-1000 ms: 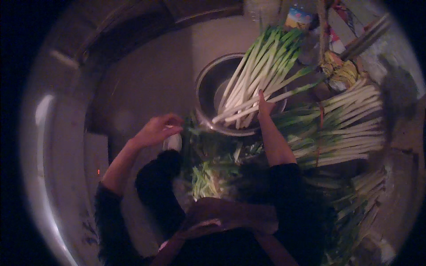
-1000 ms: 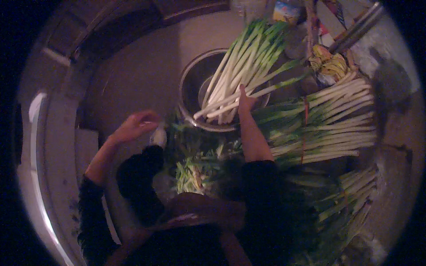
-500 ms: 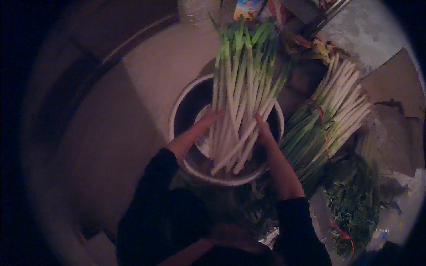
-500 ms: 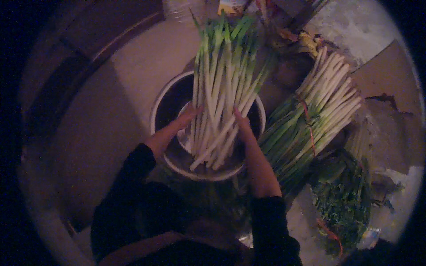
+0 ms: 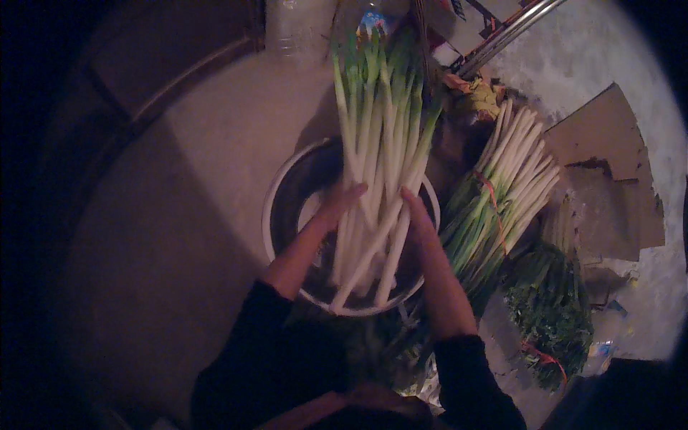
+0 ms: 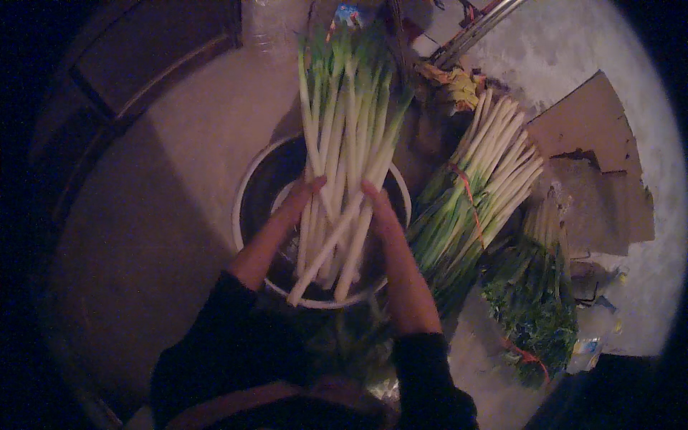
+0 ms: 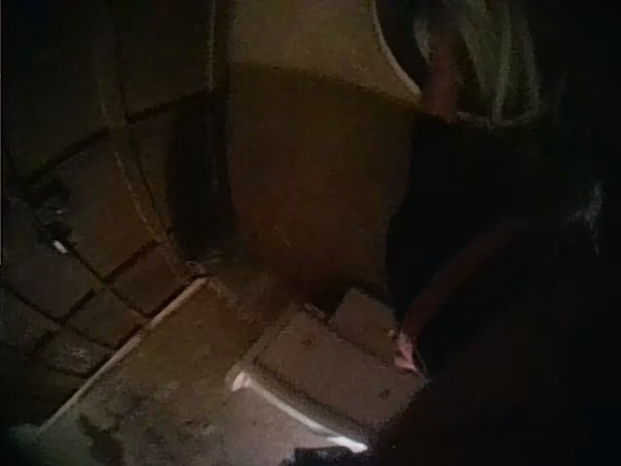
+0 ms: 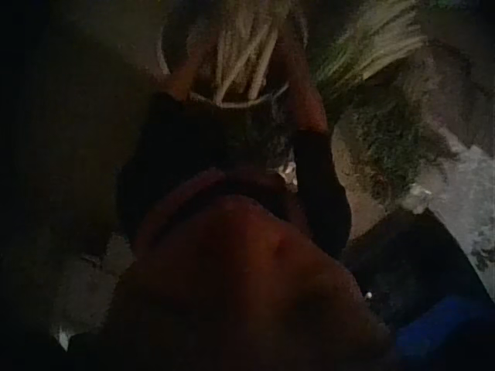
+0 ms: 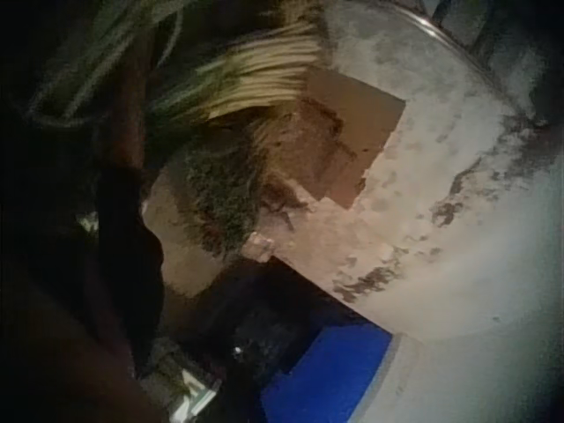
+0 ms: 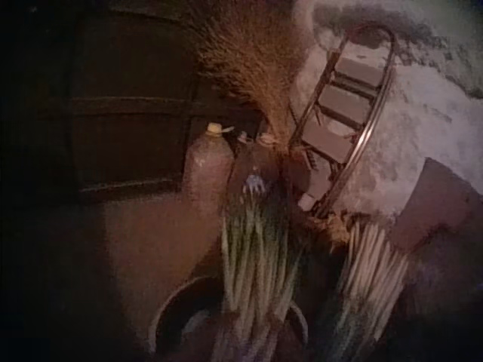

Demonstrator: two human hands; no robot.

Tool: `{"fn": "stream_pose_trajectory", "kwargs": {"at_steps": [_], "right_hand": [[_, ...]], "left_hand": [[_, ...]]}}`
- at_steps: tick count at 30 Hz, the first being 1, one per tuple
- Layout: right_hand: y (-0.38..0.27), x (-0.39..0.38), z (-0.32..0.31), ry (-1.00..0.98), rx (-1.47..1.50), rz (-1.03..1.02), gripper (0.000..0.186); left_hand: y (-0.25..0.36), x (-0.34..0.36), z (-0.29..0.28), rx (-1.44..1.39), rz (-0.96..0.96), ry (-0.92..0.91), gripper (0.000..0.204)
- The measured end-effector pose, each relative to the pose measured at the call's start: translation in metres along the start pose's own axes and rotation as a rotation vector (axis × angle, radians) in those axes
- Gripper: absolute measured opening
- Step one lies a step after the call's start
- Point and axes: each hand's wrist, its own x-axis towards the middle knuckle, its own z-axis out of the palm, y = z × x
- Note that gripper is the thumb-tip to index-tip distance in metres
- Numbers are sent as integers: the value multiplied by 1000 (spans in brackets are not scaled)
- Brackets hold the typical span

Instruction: The person peels the outer layers of green onions by hand, discarding the removed layers into a plastic bag. The peeled onions are placed into a metal bowl. The person then gathers the discarded layers and moves toward a refrigerator.

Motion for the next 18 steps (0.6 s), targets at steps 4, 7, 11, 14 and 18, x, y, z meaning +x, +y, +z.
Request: {"fn": "stream_pose_trajectory", "kwargs": {"at_steps": [4,7,11,14,18], "right_hand": [[-60,-17,34,-203,-134,-254,73],[-95,-35,53,-283,-170,-282,71],[-106,-41,70,-360,29,-222,76],[-90,-22,71,-224,-228,-291,80],[-52,6,49,-272,-177,-206,77]], "left_hand": [[59,1,19,-37,76,0,74],[98,-9,33,-74,76,8,81],[122,-21,39,23,117,38,89],[109,-20,30,147,208,38,92],[65,-3,2,292,188,29,91]]}}
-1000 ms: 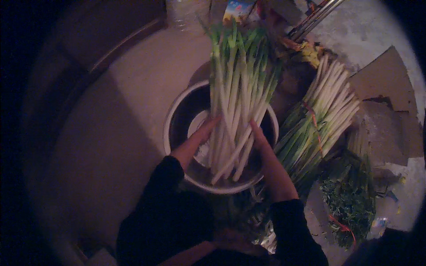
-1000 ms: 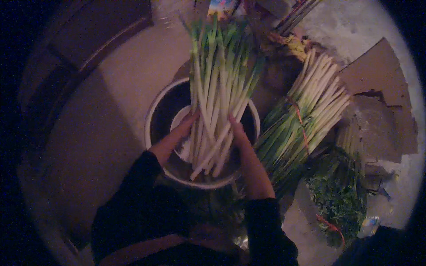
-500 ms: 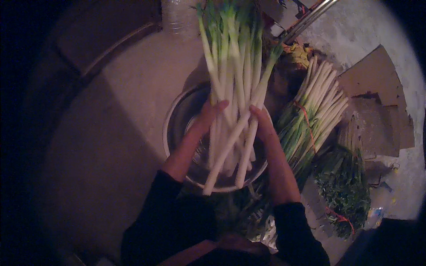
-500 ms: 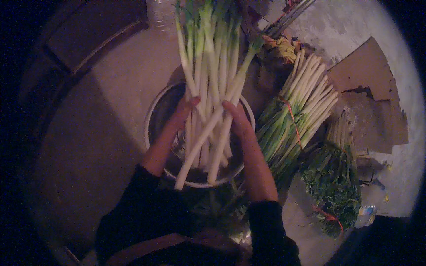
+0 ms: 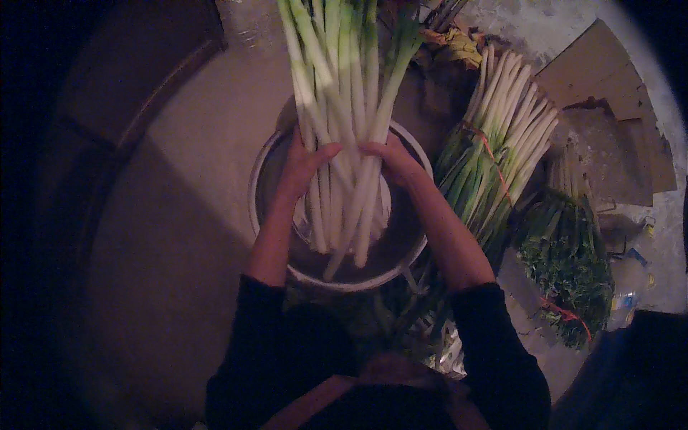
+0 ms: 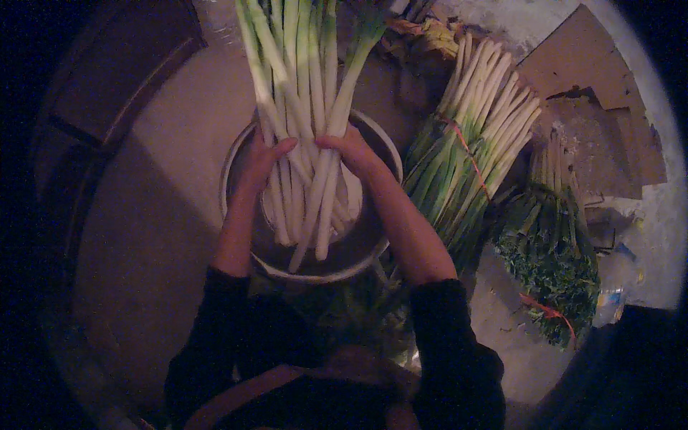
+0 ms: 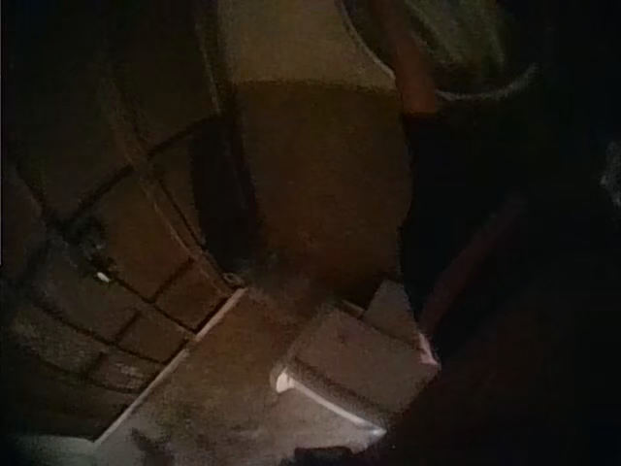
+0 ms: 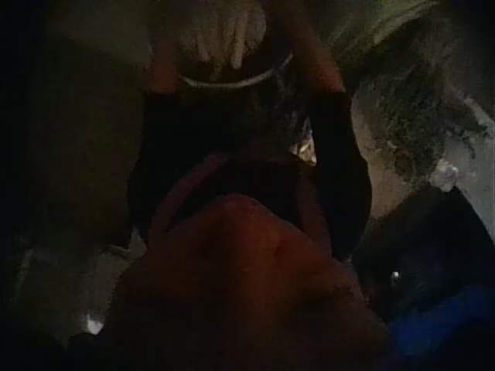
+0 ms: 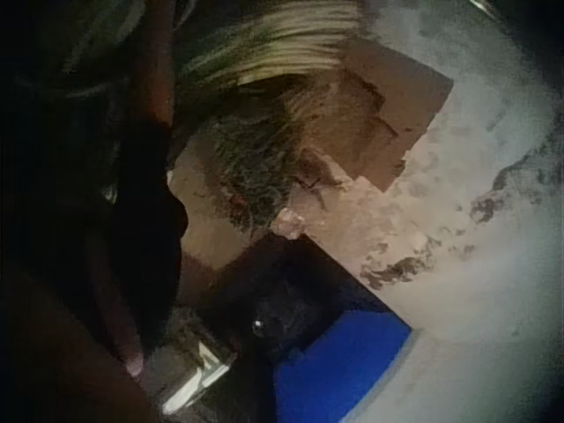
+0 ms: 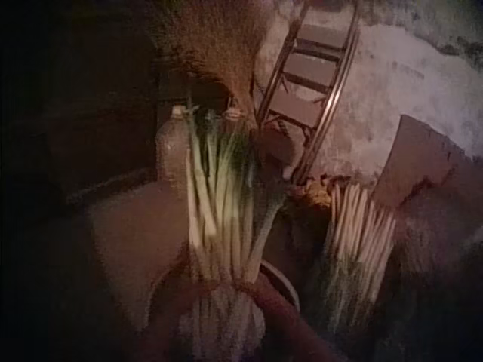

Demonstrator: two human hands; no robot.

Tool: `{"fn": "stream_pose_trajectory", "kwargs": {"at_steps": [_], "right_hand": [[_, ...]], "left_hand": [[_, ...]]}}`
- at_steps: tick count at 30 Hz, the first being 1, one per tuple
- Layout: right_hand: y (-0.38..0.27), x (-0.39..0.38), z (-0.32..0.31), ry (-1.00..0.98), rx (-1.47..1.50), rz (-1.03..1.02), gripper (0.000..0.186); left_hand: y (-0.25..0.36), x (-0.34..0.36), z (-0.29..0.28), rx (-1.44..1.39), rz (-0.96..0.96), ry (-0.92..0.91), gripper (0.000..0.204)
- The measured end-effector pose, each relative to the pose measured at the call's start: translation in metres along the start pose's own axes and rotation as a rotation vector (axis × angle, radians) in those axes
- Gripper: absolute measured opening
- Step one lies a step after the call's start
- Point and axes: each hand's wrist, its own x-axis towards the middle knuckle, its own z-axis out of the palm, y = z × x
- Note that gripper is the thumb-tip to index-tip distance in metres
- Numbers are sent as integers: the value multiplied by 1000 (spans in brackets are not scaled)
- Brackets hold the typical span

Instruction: The person peels the outer layers of green onions by hand, discarding the removed layers into a plastic bag. The peeled onions are placed into a metal bowl. The person then gathers the discarded layers and moves toward a refrigerator.

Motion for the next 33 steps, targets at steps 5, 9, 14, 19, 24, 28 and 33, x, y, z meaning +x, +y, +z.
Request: {"fn": "stream_pose_trajectory", "kwargs": {"at_steps": [5,9,14,19,24,28,33], "right_hand": [[55,18,-44,-74,98,30,78],[85,31,-86,216,-90,79,84],[140,18,-51,758,-693,-163,87],[91,-82,-53,470,-904,-101,60],[18,-272,-109,677,-254,-84,27],[30,-392,-162,743,-750,444,29],[106,-430,-251,788,-879,368,41]], "left_hand": [[-77,19,-16,63,-145,-42,91],[-116,22,-37,-20,-173,-43,103],[-136,9,-26,285,-163,250,111],[-130,-4,-41,450,-232,176,106],[-147,-4,-61,398,-217,-28,95],[-141,-20,-60,581,-195,81,84],[-108,-24,-19,969,-35,187,78]]}}
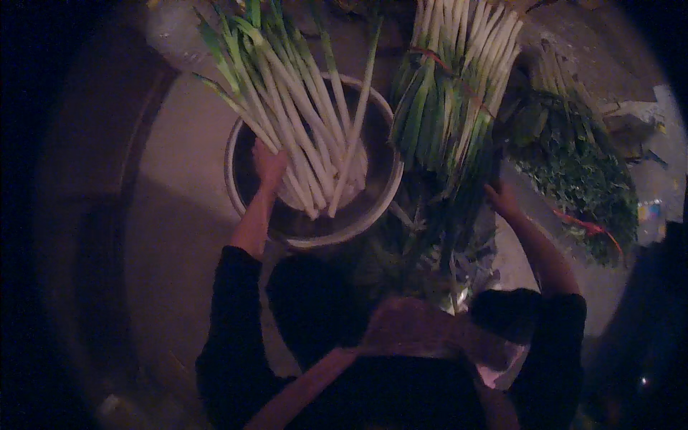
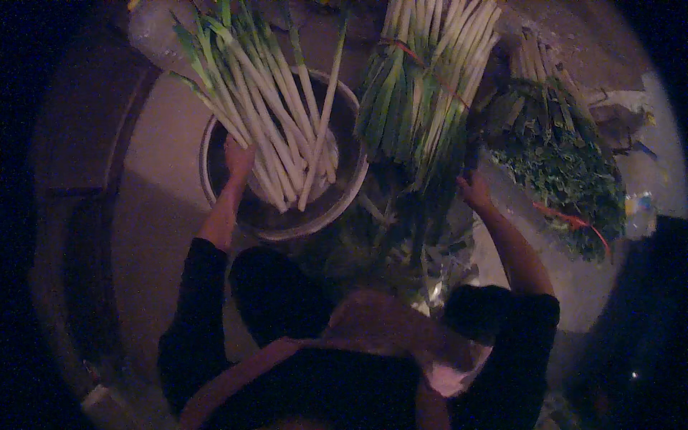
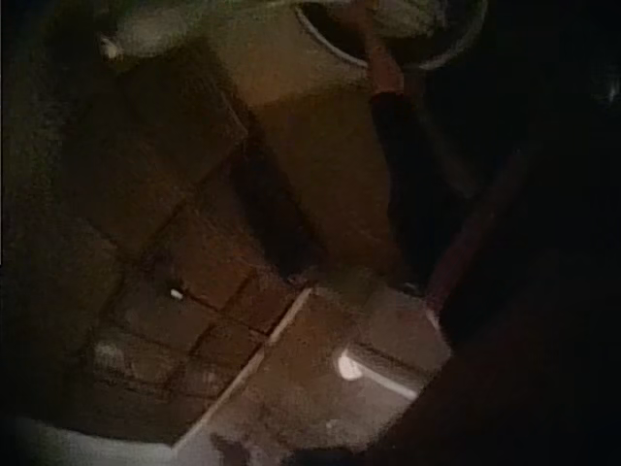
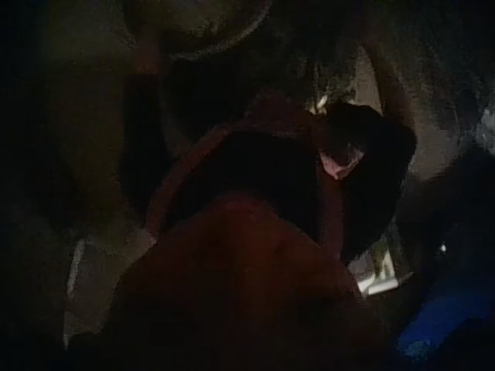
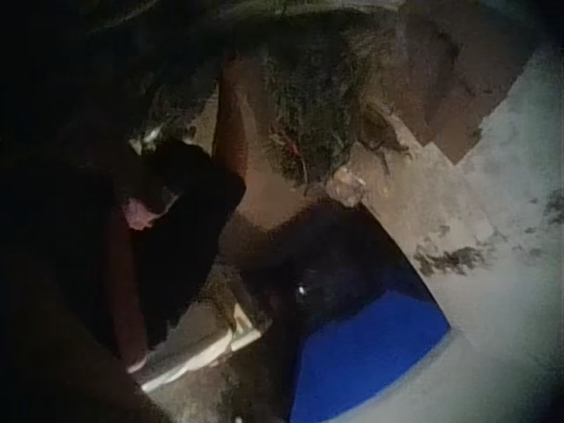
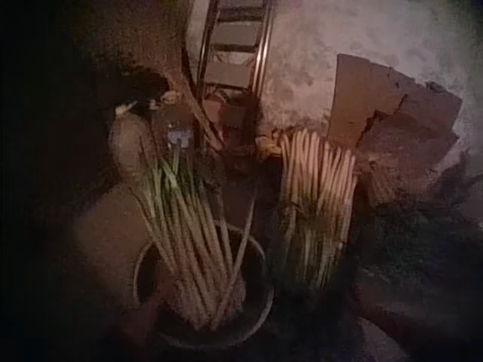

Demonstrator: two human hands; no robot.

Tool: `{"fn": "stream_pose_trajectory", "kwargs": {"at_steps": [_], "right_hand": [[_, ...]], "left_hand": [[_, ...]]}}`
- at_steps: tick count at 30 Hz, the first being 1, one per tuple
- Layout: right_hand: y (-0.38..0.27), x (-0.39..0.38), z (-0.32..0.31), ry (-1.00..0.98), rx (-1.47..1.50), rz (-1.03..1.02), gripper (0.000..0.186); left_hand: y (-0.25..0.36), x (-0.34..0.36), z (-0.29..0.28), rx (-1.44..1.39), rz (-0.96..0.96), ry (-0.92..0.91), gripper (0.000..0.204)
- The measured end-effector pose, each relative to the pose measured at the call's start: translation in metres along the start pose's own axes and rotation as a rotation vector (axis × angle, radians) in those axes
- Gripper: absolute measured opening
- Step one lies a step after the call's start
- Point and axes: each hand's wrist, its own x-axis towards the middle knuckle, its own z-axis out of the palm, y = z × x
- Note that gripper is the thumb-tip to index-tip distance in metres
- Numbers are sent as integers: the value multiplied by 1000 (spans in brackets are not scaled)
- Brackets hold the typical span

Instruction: The person peels the outer layers of green onions by hand, discarding the removed layers into a plastic bag. The peeled onions are placed into a metal bowl. The person then gathers the discarded layers and moves toward a refrigerator.

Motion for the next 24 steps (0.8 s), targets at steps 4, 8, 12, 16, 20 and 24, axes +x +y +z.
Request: {"fn": "stream_pose_trajectory", "kwargs": {"at_steps": [4,8,12,16,20,24], "right_hand": [[39,42,26,6,117,40,59],[41,70,44,64,-130,-22,66],[37,79,46,27,-96,-49,76],[22,76,31,189,15,-211,75],[-10,104,19,141,137,-111,68],[-30,141,8,-148,-79,56,57]], "left_hand": [[25,-48,7,48,94,179,76],[48,-84,25,-198,134,278,75],[76,-50,33,-153,210,222,75],[109,-35,53,303,95,233,71],[173,-83,62,372,372,115,61],[255,-165,44,1,360,-376,52]]}}
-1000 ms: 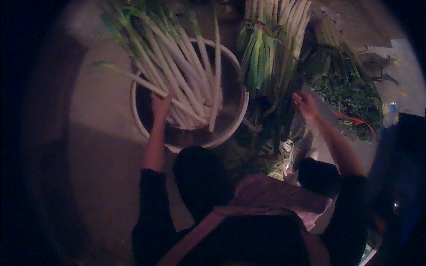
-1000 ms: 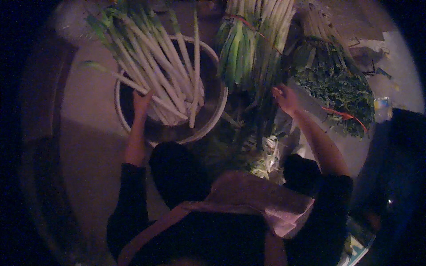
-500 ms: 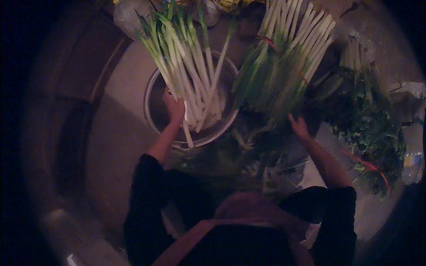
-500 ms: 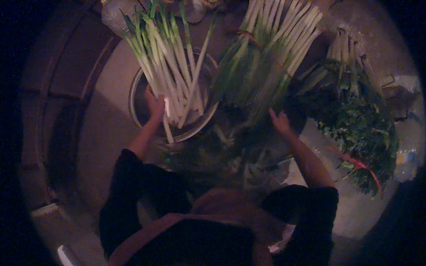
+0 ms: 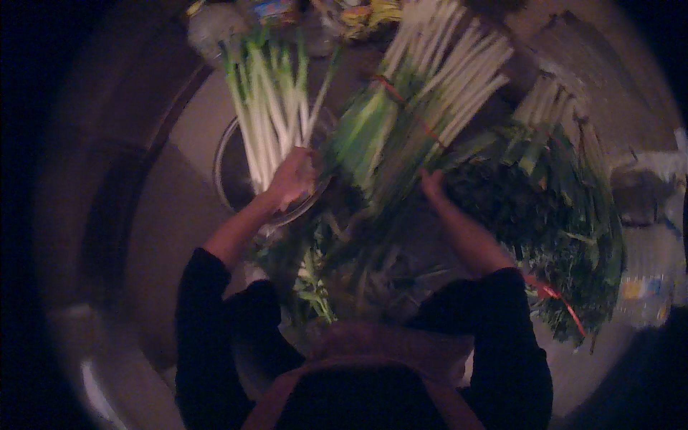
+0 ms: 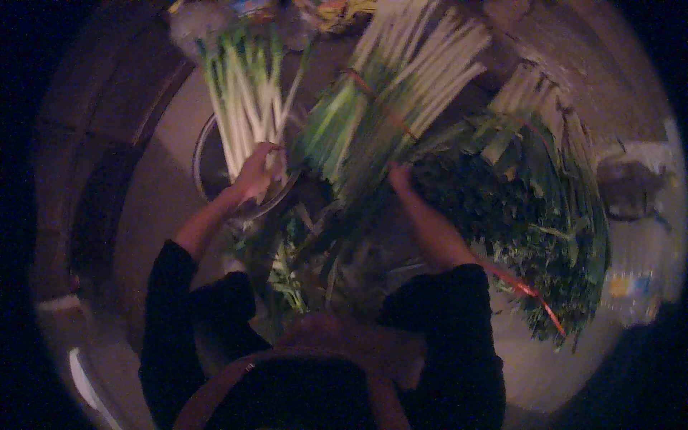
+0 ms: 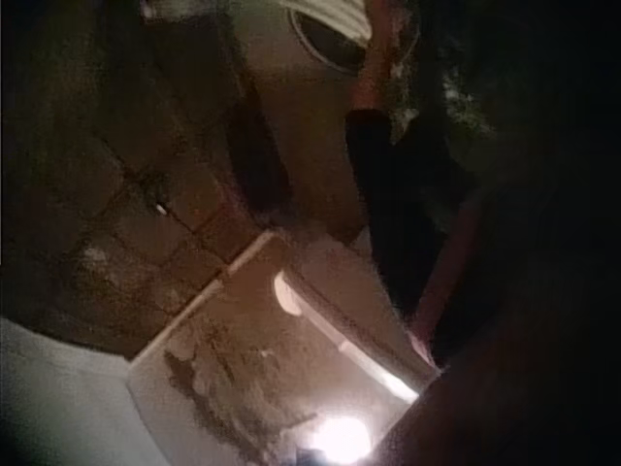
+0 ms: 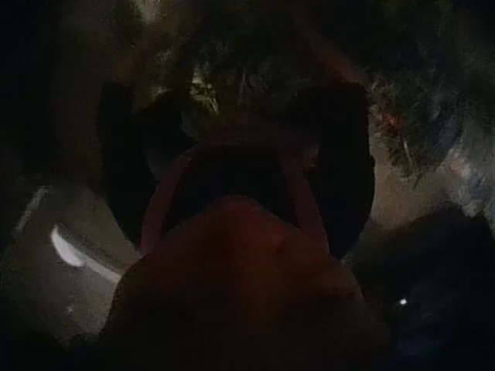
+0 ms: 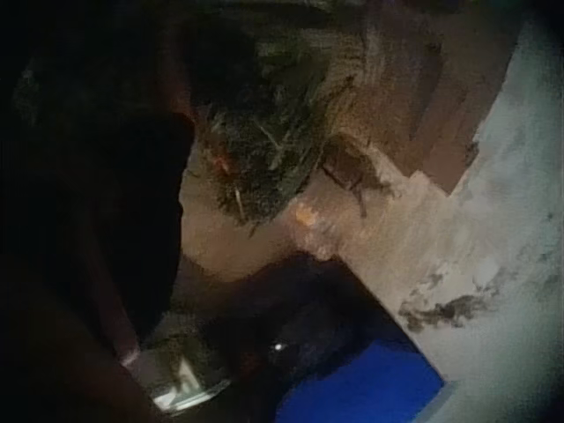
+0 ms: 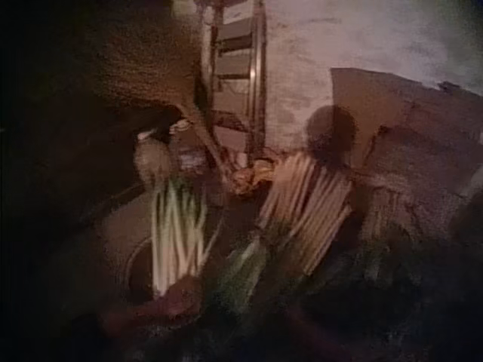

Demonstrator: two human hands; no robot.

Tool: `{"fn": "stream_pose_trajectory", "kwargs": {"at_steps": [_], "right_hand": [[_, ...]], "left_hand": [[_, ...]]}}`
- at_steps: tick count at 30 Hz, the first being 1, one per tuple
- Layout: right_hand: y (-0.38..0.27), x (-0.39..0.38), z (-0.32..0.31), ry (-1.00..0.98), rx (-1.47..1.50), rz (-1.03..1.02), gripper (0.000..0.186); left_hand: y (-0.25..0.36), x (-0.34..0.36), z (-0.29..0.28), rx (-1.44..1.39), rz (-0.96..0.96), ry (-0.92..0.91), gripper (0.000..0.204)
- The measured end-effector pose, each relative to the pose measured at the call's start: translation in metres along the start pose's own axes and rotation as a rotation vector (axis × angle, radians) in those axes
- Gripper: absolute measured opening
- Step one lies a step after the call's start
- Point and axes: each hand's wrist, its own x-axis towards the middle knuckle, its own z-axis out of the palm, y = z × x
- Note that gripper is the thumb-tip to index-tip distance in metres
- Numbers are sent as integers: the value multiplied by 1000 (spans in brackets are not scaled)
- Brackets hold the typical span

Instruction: The person peels the outer layers of green onions by hand, discarding the removed layers into a plastic bag. The peeled onions are placed into a metal bowl. The person then gathers the discarded layers and moves toward a refrigerator.

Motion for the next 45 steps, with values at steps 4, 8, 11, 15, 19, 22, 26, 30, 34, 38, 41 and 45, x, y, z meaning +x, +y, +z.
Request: {"fn": "stream_pose_trajectory", "kwargs": {"at_steps": [4,8,11,15,19,22,26,30,34,38,41,45], "right_hand": [[0,0,-10,-70,-40,-110,50],[3,-22,-11,8,-111,-228,44],[3,-28,-16,208,-105,-658,37],[5,-13,-25,241,-434,-886,33],[16,8,-17,114,-682,-887,32],[23,19,-5,216,-673,-981,32],[15,24,-10,282,-939,-1146,34],[-9,9,-37,82,-1142,-1135,42],[-20,-6,-54,53,-1190,-1151,48],[-15,-12,-44,147,-1289,-1173,45],[-16,-18,-37,168,-1317,-1161,44],[-28,-28,-53,60,-1305,-1121,41]], "left_hand": [[73,-68,-8,119,9,-260,33],[127,-155,-26,217,17,-433,29],[171,-225,-47,48,-211,-238,32],[222,-291,-38,-89,-614,1,34],[246,-305,-17,-172,-559,98,32],[253,-301,1,-244,-490,132,30],[238,-315,26,-356,-470,194,29],[207,-375,60,-237,-561,269,31],[177,-446,96,-283,-727,388,32],[151,-489,127,-552,-1002,397,27],[140,-503,153,-365,-933,413,30],[132,-511,176,-350,-869,452,27]]}}
